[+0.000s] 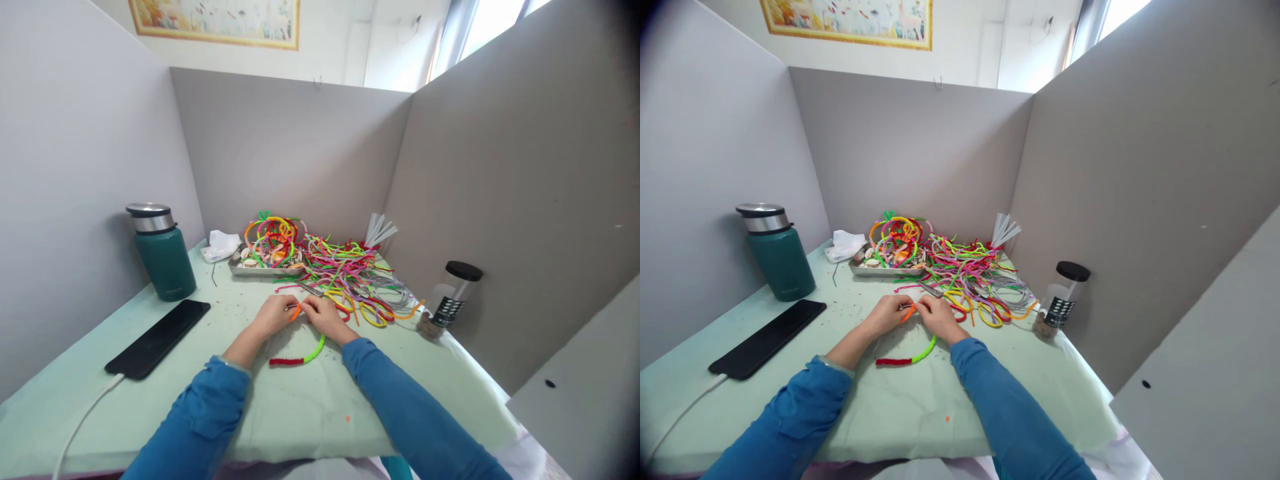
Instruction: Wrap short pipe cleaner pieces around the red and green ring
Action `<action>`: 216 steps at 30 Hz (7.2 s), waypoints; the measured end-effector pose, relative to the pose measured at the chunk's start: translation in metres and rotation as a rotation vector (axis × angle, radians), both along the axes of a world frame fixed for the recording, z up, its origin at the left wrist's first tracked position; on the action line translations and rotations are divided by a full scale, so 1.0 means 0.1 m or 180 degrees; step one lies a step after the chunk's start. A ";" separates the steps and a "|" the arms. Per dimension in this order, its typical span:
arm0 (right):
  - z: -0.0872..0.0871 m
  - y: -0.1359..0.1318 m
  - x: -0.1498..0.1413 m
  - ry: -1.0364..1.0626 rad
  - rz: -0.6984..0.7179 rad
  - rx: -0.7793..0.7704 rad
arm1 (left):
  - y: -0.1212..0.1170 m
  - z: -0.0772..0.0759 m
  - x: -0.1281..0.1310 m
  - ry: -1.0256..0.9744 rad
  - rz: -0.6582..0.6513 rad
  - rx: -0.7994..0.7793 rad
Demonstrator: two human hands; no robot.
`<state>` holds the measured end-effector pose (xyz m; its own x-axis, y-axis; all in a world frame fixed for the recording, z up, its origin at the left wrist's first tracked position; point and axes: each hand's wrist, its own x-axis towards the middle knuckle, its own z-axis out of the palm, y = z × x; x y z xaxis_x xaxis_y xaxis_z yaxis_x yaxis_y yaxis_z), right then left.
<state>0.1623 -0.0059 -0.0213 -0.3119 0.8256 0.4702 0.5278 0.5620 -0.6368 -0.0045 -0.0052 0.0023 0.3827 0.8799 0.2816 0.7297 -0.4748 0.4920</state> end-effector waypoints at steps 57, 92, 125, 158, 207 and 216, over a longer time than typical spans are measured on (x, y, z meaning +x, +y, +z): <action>-0.01 -0.03 -0.01 0.0022 -0.0003 -0.0009 | 0.01 0.03 0.03 -0.0264 0.0283 -0.0337; -0.07 0.01 -0.03 -0.0281 -0.0041 0.0079 | 0.04 -0.01 0.01 -0.0160 0.0192 -0.0440; -0.01 -0.03 -0.08 -0.0043 -0.0002 0.0162 | -0.03 0.05 0.07 -0.1016 0.0636 -0.1155; -0.02 0.02 -0.08 0.0022 -0.0168 0.0110 | 0.04 -0.01 0.06 -0.0437 0.0603 0.0157; -0.03 0.04 -0.08 0.0095 -0.0215 0.0048 | 0.04 -0.03 0.06 -0.0206 0.0352 0.0352; -0.06 0.06 -0.07 0.0088 -0.0229 0.0135 | 0.06 -0.04 0.04 -0.0062 0.0370 0.0388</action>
